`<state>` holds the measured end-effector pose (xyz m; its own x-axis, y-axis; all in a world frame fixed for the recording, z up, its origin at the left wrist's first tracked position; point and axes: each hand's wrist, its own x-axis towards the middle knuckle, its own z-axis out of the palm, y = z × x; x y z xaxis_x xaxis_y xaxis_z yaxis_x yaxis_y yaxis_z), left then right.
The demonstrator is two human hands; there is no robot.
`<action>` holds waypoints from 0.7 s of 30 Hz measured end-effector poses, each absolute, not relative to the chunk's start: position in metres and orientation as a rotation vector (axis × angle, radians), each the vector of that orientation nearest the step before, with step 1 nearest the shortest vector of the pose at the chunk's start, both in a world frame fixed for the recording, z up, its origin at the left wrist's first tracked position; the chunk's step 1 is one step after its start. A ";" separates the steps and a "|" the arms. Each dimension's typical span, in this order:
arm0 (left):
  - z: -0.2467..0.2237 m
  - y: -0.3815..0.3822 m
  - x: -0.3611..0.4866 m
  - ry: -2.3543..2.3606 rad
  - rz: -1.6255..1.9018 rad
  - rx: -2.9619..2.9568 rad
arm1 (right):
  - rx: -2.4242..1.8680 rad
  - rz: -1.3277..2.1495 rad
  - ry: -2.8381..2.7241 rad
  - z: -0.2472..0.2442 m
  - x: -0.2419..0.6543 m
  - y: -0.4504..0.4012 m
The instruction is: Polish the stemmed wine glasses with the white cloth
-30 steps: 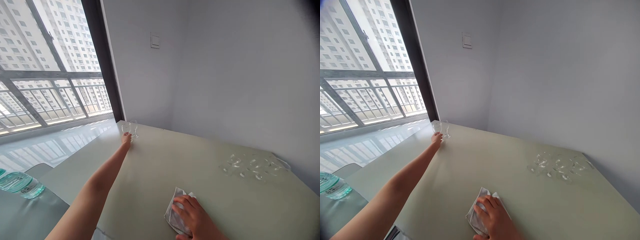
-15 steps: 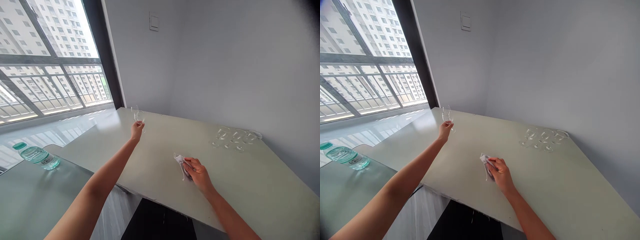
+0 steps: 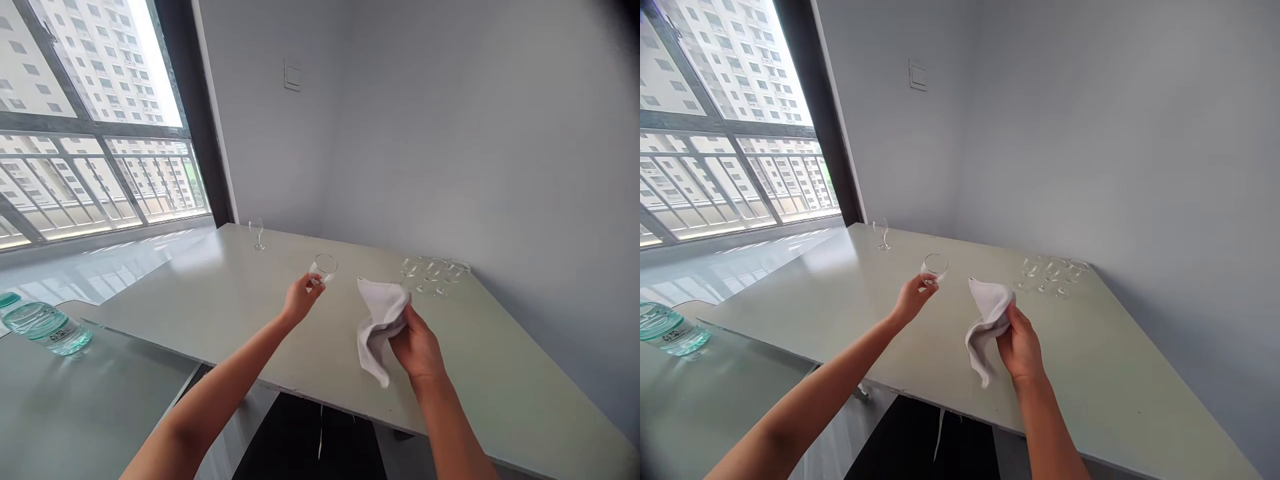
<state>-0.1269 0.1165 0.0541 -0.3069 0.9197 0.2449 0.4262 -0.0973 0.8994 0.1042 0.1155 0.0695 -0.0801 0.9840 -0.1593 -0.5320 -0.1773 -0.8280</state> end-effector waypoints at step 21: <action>0.044 0.087 -0.053 0.973 1.394 0.844 | -1.046 1.198 -1.180 0.021 0.051 0.076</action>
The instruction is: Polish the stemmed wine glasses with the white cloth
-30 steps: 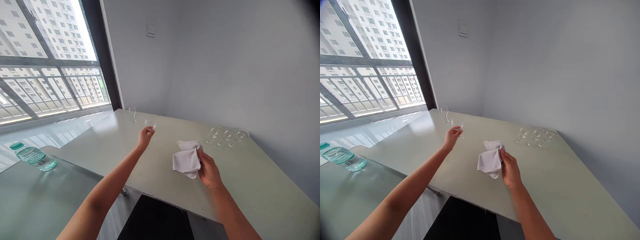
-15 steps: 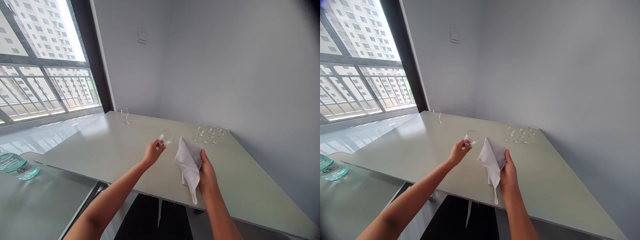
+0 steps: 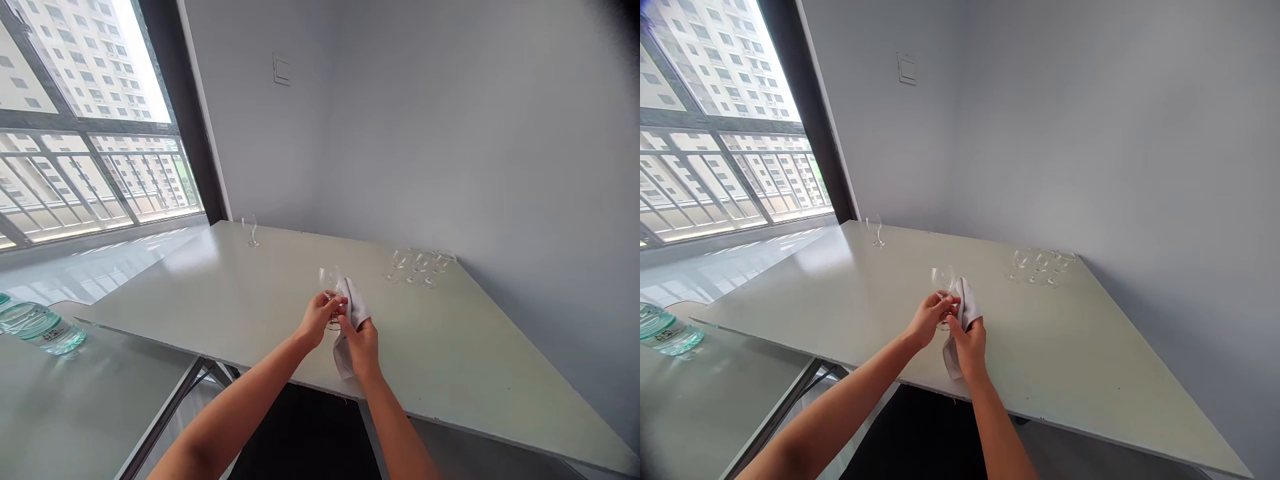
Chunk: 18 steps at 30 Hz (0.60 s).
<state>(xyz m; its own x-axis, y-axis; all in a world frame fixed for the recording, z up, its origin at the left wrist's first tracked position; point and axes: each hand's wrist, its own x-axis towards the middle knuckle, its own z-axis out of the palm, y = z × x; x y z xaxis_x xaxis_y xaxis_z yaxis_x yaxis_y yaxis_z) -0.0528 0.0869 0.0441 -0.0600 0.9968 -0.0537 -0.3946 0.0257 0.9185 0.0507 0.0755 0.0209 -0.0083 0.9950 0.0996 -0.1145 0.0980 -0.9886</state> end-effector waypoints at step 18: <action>0.066 0.088 -0.079 1.708 1.114 1.641 | -0.729 1.611 -0.191 0.000 0.109 0.131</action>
<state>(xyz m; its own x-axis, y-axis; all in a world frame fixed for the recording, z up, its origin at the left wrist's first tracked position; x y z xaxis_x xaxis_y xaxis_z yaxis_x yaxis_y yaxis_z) -0.0794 0.0881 0.0662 -0.1325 0.9763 0.1711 0.5506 -0.0711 0.8318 0.1092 0.1306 -0.0004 -0.0036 0.9393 -0.3431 -0.8331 -0.1926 -0.5185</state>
